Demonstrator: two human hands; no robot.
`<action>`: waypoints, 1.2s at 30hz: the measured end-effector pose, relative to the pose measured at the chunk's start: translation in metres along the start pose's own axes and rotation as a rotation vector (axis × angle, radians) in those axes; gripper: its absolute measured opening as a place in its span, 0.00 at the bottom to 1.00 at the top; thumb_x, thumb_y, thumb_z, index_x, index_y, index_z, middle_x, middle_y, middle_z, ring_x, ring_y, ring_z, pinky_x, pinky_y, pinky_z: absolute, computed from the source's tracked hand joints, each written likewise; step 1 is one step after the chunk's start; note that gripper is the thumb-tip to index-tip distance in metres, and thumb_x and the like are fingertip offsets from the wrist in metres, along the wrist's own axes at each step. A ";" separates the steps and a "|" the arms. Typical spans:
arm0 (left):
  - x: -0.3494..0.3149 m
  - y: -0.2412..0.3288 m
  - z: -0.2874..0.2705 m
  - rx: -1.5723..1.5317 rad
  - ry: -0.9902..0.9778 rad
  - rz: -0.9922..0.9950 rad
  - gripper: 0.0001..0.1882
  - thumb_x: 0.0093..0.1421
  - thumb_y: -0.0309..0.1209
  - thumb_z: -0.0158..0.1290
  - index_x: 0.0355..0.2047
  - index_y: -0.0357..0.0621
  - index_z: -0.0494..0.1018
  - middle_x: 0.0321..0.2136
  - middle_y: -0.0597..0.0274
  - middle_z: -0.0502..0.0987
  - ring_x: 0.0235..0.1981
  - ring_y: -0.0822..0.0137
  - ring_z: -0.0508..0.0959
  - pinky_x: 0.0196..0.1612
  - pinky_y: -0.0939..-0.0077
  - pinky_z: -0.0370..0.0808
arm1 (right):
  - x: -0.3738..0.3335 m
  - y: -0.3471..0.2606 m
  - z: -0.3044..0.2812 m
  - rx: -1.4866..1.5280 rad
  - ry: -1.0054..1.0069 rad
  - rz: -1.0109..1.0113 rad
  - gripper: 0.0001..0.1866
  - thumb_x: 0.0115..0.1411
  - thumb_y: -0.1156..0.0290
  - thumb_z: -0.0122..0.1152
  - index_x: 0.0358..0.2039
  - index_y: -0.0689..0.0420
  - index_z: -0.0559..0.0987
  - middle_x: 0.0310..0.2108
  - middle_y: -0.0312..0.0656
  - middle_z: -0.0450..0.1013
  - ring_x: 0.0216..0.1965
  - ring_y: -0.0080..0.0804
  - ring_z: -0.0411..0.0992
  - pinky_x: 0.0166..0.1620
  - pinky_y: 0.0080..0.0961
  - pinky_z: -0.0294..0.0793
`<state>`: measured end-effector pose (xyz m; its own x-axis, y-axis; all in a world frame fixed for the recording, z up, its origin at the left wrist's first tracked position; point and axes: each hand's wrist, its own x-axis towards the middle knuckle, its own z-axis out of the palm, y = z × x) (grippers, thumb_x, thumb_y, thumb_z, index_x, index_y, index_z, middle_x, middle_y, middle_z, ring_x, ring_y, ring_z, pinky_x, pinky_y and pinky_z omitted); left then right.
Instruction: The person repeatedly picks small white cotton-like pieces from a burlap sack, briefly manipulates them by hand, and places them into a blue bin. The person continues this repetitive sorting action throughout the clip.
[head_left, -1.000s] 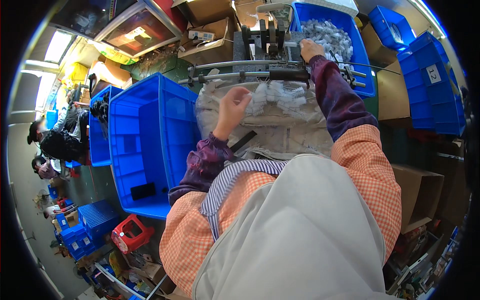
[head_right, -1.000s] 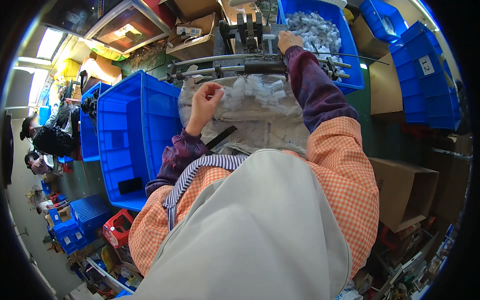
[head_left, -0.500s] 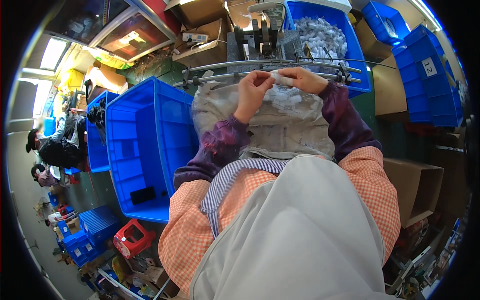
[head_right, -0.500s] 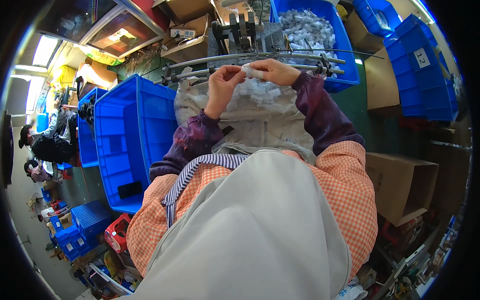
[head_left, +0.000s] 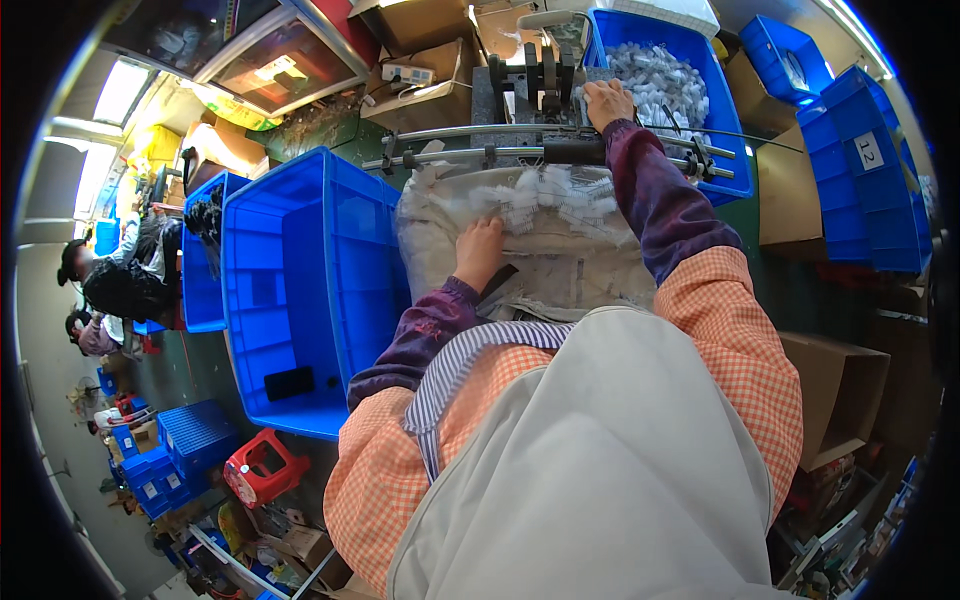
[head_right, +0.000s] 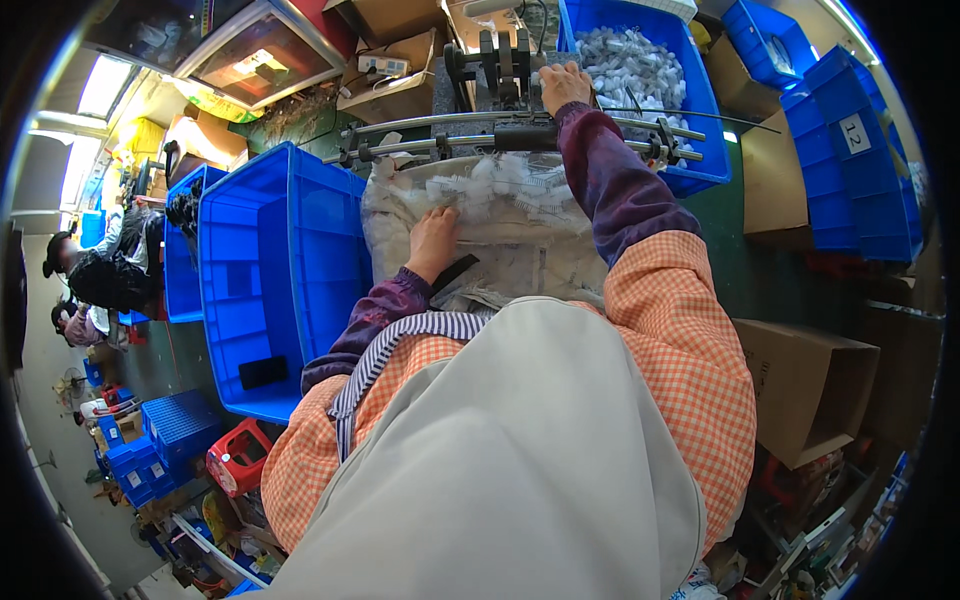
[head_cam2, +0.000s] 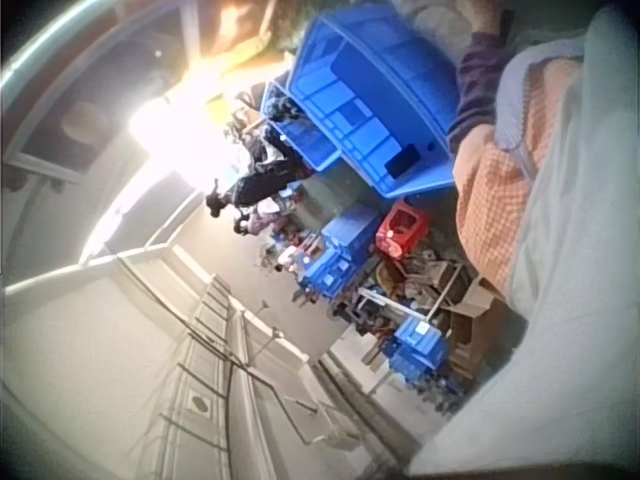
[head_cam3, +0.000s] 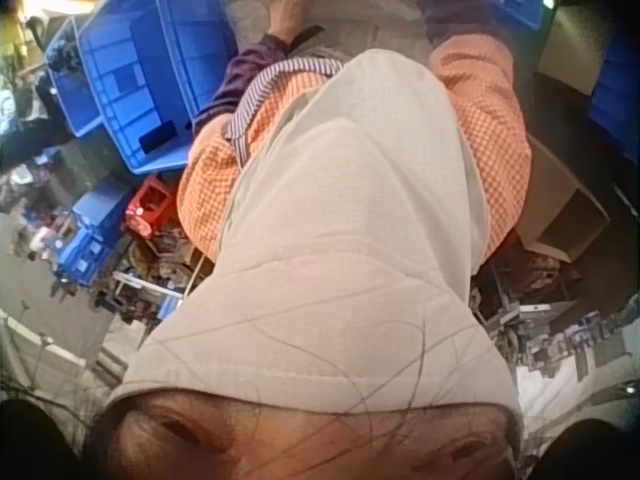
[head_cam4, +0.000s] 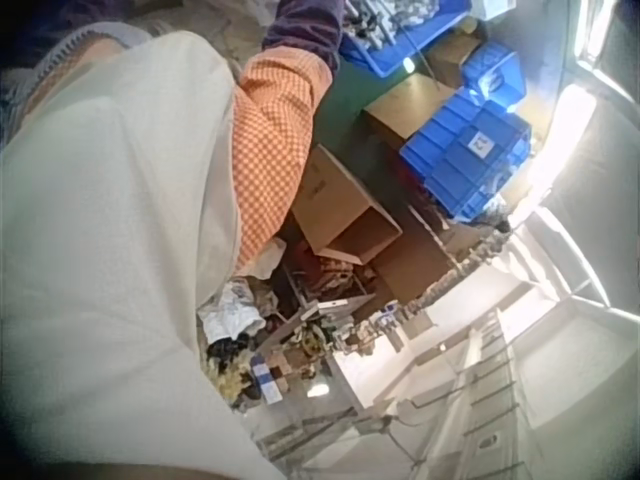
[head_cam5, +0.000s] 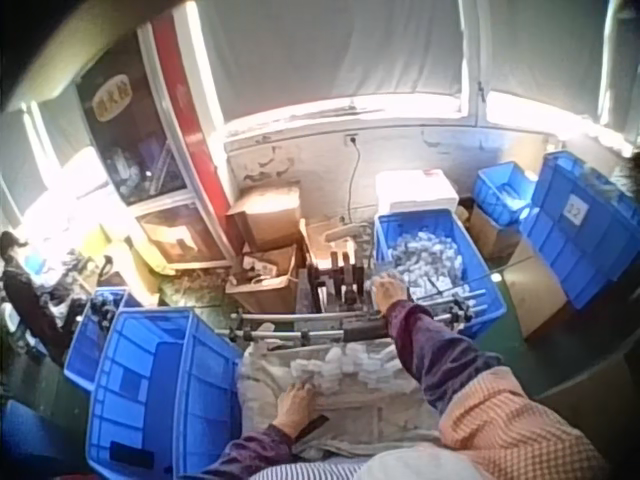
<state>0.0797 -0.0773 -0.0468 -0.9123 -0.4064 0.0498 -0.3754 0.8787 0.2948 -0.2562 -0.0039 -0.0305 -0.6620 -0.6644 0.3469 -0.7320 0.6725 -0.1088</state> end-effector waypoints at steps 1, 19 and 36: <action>0.001 -0.002 0.002 -0.011 -0.024 -0.014 0.11 0.48 0.30 0.54 0.33 0.44 0.70 0.35 0.57 0.74 0.39 0.55 0.73 0.38 0.64 0.71 | 0.001 0.000 0.001 0.004 -0.008 0.000 0.09 0.54 0.64 0.48 0.34 0.44 0.76 0.37 0.32 0.72 0.47 0.33 0.64 0.46 0.35 0.62; 0.015 -0.018 -0.016 -0.240 0.107 -0.225 0.18 0.52 0.34 0.53 0.42 0.42 0.65 0.42 0.47 0.68 0.37 0.47 0.73 0.37 0.59 0.71 | 0.009 -0.002 -0.008 0.072 -0.173 0.112 0.12 0.55 0.61 0.50 0.38 0.44 0.77 0.41 0.29 0.72 0.50 0.30 0.63 0.52 0.39 0.53; 0.053 -0.045 0.003 -0.176 0.020 -0.212 0.24 0.47 0.28 0.51 0.48 0.48 0.64 0.38 0.45 0.71 0.40 0.46 0.72 0.43 0.59 0.70 | -0.006 -0.050 -0.008 -0.008 -0.114 0.163 0.16 0.53 0.59 0.47 0.38 0.53 0.76 0.43 0.41 0.68 0.52 0.41 0.57 0.53 0.44 0.49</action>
<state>0.0482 -0.1377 -0.0601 -0.8122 -0.5832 -0.0123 -0.5220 0.7172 0.4617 -0.2145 -0.0313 -0.0199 -0.7859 -0.5789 0.2175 -0.6127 0.7765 -0.1469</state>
